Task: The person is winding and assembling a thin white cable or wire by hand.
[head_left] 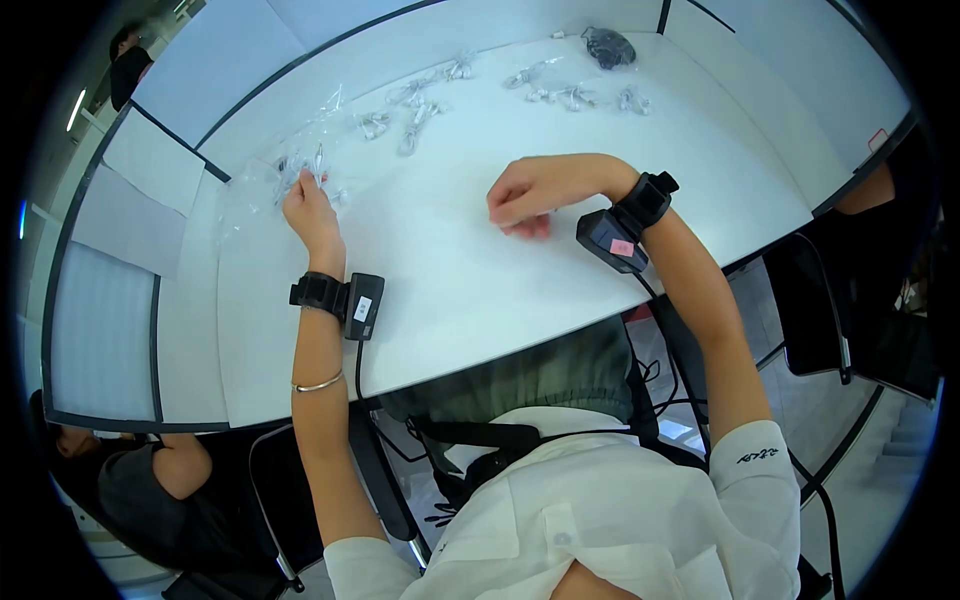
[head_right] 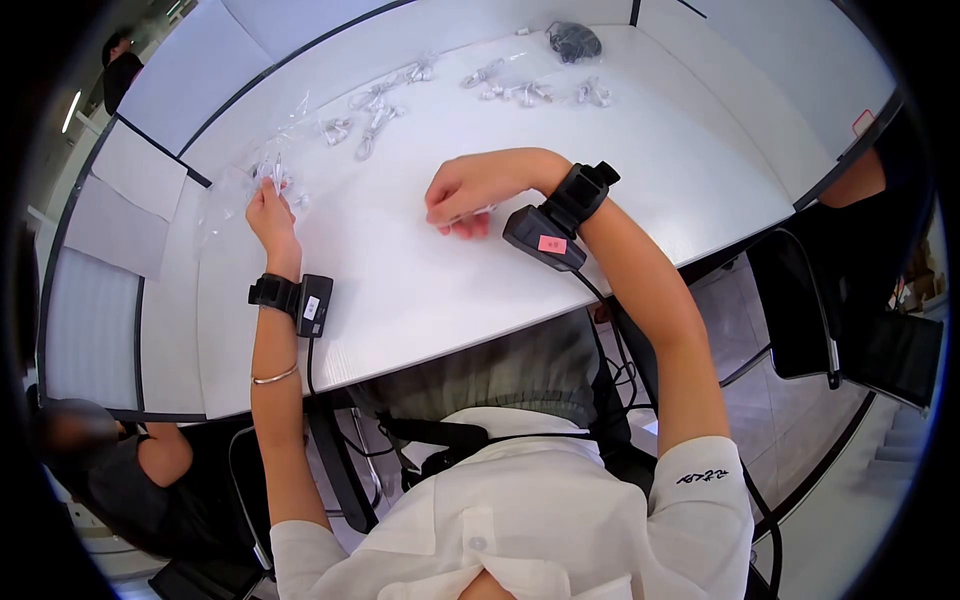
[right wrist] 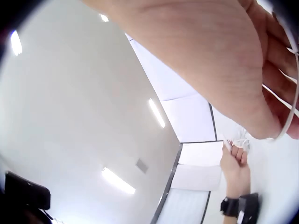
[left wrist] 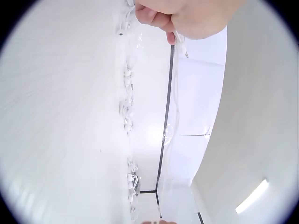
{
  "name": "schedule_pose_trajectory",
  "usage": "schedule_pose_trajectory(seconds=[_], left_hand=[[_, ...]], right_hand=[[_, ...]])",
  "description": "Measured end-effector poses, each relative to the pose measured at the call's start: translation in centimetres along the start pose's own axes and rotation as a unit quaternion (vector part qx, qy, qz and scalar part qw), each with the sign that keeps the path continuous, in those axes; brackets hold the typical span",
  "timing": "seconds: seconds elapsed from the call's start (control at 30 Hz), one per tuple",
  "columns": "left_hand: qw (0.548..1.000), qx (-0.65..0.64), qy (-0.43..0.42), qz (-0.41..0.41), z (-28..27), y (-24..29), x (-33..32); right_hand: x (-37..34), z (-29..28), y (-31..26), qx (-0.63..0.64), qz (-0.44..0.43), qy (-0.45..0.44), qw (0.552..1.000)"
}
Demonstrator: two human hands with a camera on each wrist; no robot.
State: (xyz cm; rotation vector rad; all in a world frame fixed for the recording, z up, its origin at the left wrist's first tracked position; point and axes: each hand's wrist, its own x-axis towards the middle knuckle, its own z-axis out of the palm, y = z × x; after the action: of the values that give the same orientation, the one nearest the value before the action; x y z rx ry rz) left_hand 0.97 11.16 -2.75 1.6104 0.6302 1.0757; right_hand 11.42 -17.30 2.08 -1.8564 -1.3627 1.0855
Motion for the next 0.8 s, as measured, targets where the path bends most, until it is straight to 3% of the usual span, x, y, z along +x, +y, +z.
schedule_pose_trajectory(seconds=[0.07,0.1,0.23,0.37,0.47,0.57,0.63,0.73,0.8], left_hand=[[1.0,0.008,-0.003,0.016,0.0,-0.1,0.0],[0.999,0.013,-0.021,0.033,0.0,0.2,-0.1],[0.993,0.021,-0.079,0.08,1.2,2.0,-2.0],[0.985,0.037,-0.121,0.116,2.3,4.4,-4.6],[0.978,0.026,-0.157,0.133,3.1,5.9,-6.7],[0.97,0.007,-0.208,0.127,4.0,6.8,-8.9],[0.963,0.023,-0.239,0.119,4.0,6.8,-9.2],[0.964,0.008,-0.23,0.134,4.1,7.1,-9.5],[0.964,0.008,-0.231,0.13,4.1,6.6,-9.2]], right_hand=[[0.3,0.7,0.0,0.011,-0.075,-0.049,0.996],[0.3,0.8,-0.4,-0.047,-0.082,-0.025,0.995],[1.2,1.4,0.4,-0.114,-0.114,0.108,0.981],[1.6,1.3,0.7,-0.181,-0.127,0.34,0.914],[1.5,1.4,-1.1,-0.113,-0.139,0.417,0.891],[1.7,2.3,-2.0,-0.093,-0.182,0.399,0.894],[1.8,2.9,-2.2,-0.072,-0.167,0.35,0.919],[2.5,3.3,-1.9,0.016,-0.151,0.28,0.948],[3.1,3.3,-1.3,0.056,-0.192,0.269,0.942]])
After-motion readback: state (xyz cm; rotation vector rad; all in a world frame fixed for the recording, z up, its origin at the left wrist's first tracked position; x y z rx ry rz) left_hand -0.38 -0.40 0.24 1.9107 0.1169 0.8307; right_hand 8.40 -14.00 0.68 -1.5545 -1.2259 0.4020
